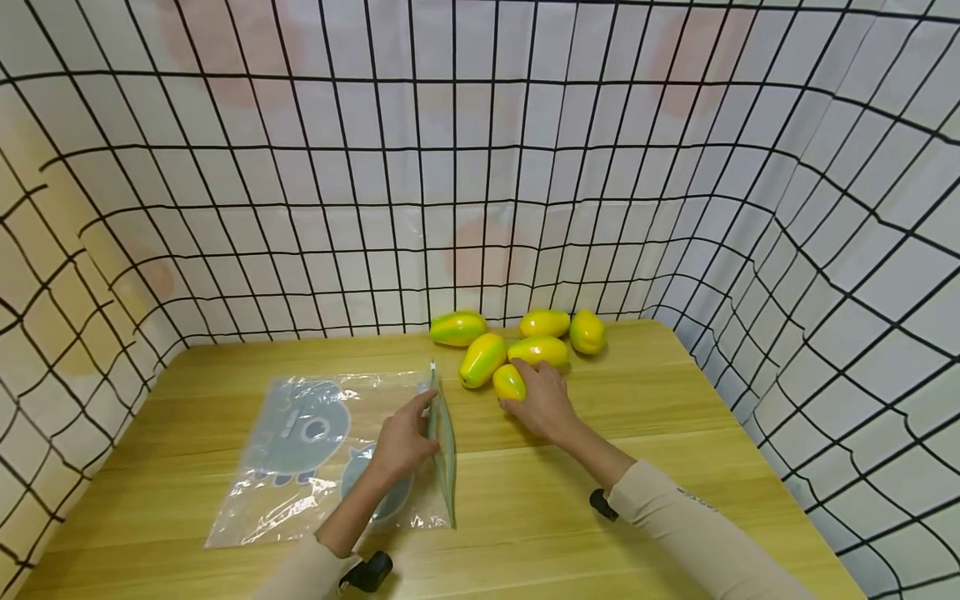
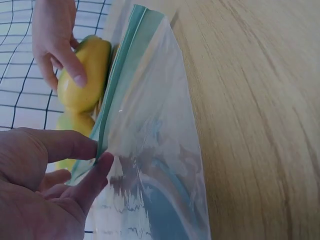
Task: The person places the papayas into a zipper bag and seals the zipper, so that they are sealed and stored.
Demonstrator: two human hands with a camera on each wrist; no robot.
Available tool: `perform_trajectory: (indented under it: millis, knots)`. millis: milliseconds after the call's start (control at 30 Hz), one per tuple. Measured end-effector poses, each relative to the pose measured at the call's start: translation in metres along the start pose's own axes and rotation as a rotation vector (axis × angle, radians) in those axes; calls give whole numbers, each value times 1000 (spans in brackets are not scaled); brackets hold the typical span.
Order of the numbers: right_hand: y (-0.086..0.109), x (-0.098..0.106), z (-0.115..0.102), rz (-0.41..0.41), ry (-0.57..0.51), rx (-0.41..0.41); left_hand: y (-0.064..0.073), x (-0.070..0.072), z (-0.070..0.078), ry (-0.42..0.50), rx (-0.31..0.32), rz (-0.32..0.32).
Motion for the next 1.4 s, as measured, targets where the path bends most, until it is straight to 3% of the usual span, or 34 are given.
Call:
perform_trajectory:
  millis: [133,433,667,1000,1400]
  knots:
    - [0,1,-1,-2,0,-5,0,0,-1,102,2,-24]
    - [0,2,-2,-2,-6,-21,3,1,-3,149,53,-20]
    - [-2,2,1,19,-40,-29,4,0,-4,168,71,-26]
    - [-4,9,1,28,-105,-20,5,1,0,81,144,-163]
    - [-5,16,-6,30,-144,-49,8,-3,-1,161,141,-145]
Point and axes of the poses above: each hand's wrist, its own y-axis away from the middle knuckle, its own x-axis out of the back of the hand, z = x × y, the point moved 3 cm from there along -y, towards the middle knuckle, and after that the axes turned 4 degrees about y, right-handed, at the moved point
